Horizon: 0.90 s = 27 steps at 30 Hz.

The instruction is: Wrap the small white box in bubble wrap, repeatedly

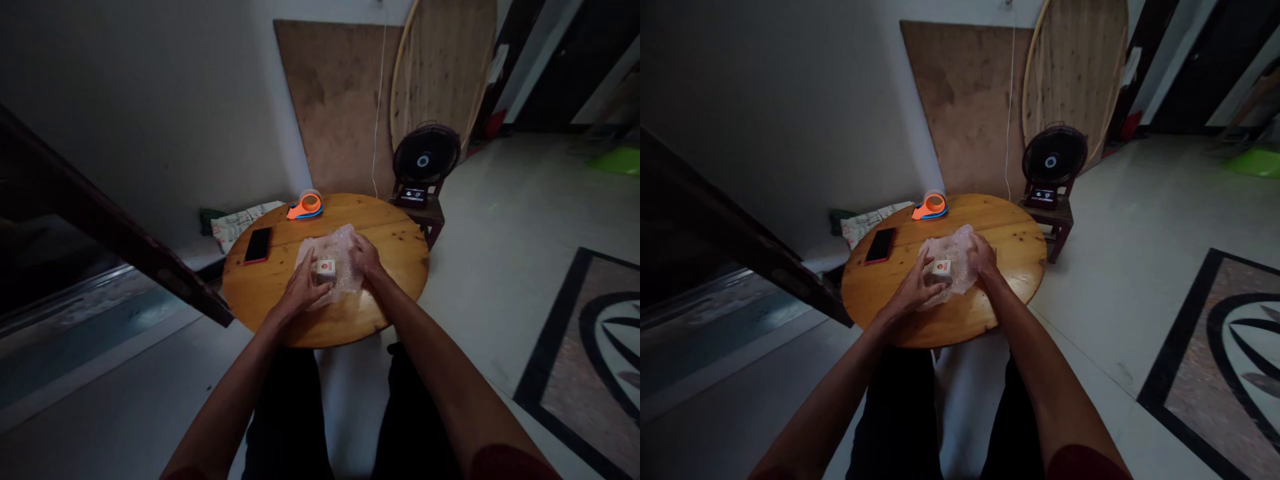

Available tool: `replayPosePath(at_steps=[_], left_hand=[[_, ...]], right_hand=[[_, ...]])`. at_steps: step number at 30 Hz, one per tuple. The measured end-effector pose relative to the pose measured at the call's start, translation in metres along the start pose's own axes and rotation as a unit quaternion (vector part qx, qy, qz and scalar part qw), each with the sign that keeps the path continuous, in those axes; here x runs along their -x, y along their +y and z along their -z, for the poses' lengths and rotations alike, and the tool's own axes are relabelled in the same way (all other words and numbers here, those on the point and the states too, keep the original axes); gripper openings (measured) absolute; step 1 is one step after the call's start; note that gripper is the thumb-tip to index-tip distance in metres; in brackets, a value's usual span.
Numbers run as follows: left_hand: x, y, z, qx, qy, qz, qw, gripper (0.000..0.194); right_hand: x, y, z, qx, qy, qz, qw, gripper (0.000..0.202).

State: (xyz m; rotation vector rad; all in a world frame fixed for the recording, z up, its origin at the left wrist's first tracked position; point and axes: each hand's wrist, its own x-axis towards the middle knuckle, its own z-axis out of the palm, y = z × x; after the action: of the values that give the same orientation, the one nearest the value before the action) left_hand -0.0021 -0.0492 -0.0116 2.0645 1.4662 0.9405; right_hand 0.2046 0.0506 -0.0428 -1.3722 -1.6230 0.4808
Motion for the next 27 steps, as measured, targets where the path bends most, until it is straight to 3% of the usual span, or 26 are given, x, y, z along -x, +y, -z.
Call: replayPosePath(at_steps=[3, 6, 11, 18, 23, 27], left_hand=[[0.005, -0.007, -0.007, -0.001, -0.012, 0.020, 1.000, 0.113], [0.015, -0.003, -0.010, -0.053, -0.006, 0.025, 0.998, 0.107], [0.025, 0.008, -0.010, -0.122, 0.004, 0.054, 0.991, 0.104], [0.026, 0.007, -0.011, -0.139, 0.017, 0.062, 0.988, 0.104], [0.026, 0.006, -0.011, -0.148, 0.009, 0.058, 0.987, 0.107], [0.025, 0.006, -0.013, -0.150, 0.008, 0.055, 0.987, 0.107]], right_hand=[[-0.001, -0.001, 0.000, 0.016, -0.012, -0.020, 1.000, 0.054], [0.000, -0.002, 0.001, 0.023, -0.008, -0.024, 0.999, 0.054], [0.002, -0.002, 0.002, 0.026, 0.006, -0.004, 1.000, 0.042], [0.009, -0.011, 0.002, 0.073, -0.004, 0.038, 0.997, 0.032], [0.012, -0.025, 0.010, 0.106, -0.055, 0.089, 0.989, 0.030], [0.017, -0.046, 0.021, 0.116, -0.161, 0.140, 0.970, 0.038]])
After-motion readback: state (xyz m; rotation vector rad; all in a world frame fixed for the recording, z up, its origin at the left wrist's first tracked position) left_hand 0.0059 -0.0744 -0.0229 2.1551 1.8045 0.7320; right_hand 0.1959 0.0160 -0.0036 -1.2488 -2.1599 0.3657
